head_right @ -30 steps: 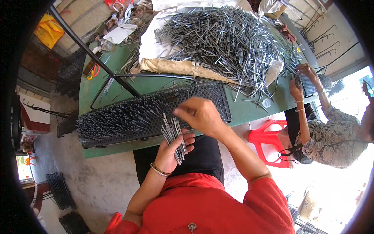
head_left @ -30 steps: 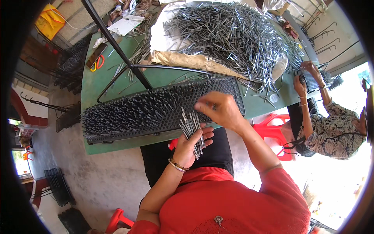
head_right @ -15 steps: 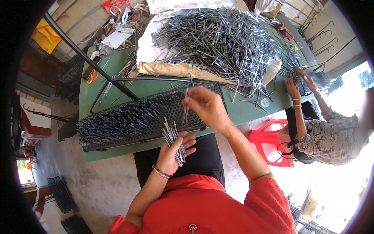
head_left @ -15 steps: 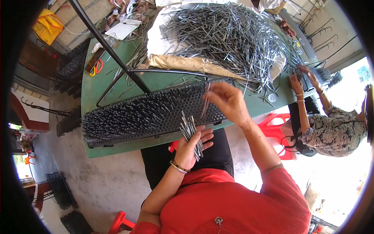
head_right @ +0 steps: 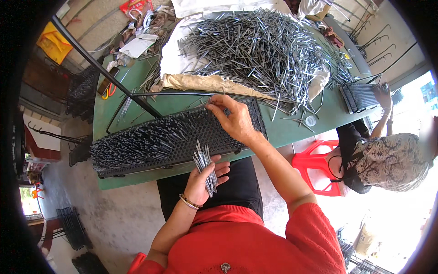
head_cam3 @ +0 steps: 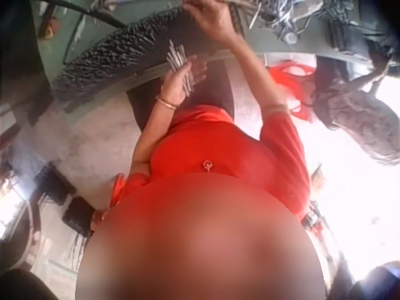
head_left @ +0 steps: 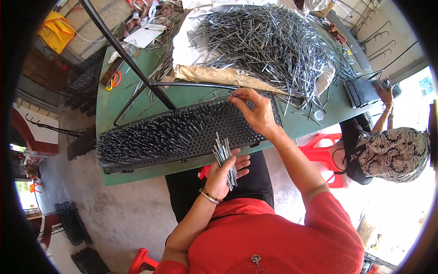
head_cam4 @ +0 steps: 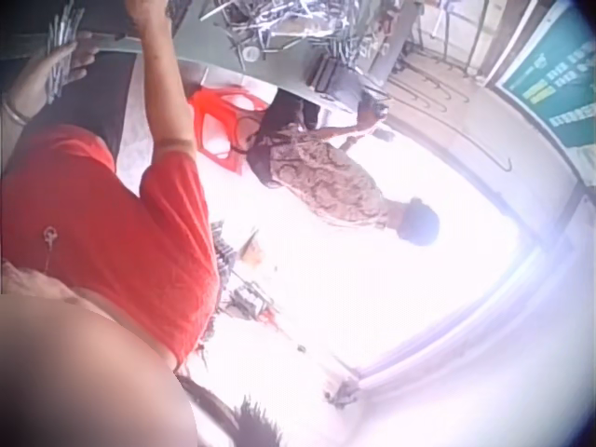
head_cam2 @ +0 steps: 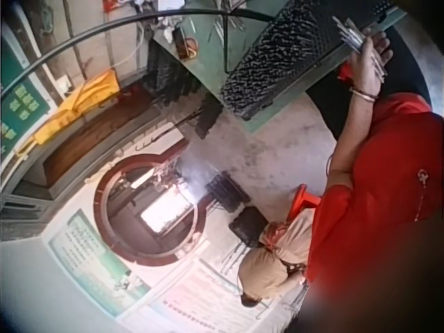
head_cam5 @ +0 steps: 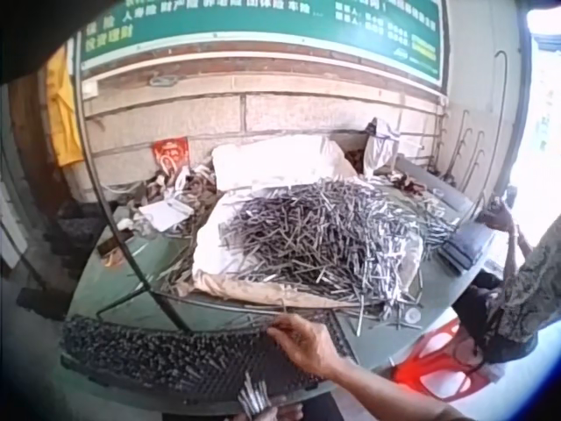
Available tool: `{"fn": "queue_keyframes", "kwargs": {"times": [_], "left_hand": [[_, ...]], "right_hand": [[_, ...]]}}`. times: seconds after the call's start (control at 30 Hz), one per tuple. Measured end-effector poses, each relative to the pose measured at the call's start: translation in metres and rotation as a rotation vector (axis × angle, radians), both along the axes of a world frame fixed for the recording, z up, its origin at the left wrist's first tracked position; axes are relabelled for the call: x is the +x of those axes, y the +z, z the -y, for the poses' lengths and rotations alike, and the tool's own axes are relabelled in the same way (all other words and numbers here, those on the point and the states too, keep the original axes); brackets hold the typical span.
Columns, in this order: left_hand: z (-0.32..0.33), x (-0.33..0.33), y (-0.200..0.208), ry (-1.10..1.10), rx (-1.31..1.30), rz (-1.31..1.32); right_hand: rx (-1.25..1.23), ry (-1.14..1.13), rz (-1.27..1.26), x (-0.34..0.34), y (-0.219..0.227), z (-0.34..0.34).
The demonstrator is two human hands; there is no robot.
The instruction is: The recorder is manually inserting small metal rods into a black grid template on a workshop table.
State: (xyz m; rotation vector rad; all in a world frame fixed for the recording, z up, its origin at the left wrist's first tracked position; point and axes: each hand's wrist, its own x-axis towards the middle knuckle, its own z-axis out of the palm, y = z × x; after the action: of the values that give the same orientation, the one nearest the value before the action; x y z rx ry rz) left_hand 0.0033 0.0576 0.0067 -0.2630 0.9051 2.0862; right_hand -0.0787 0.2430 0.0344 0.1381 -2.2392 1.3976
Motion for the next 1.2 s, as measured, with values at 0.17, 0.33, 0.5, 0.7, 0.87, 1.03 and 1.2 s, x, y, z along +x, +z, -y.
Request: {"fn": "queue_keyframes", "kwargs": {"times": [0.17, 0.33, 0.5, 0.7, 0.87, 1.03, 1.2], "left_hand": [[0.003, -0.002, 0.000, -0.032, -0.033, -0.006], [0.003, -0.004, 0.000, -0.036, -0.035, -0.007], [0.005, -0.004, -0.001, -0.046, -0.028, -0.003], [0.005, -0.004, -0.002, -0.060, -0.036, -0.011], [0.005, -0.004, -0.001, -0.071, -0.060, -0.036], [0.007, -0.004, 0.000, -0.092, -0.066, -0.054], [0.004, -0.004, -0.001, -0.066, -0.062, -0.020]], "right_hand": [[-0.041, 0.014, -0.046, 0.000, 0.008, -0.001], [-0.020, 0.056, 0.029, -0.001, -0.003, -0.005], [0.194, -0.008, -0.020, 0.003, -0.006, -0.010], [0.372, 0.019, -0.177, -0.001, 0.002, 0.002], [0.549, 0.055, -0.223, -0.004, -0.001, 0.002], [0.636, -0.014, -0.273, -0.002, 0.003, 0.005], [0.634, -0.015, -0.240, 0.004, -0.001, 0.008]]}}
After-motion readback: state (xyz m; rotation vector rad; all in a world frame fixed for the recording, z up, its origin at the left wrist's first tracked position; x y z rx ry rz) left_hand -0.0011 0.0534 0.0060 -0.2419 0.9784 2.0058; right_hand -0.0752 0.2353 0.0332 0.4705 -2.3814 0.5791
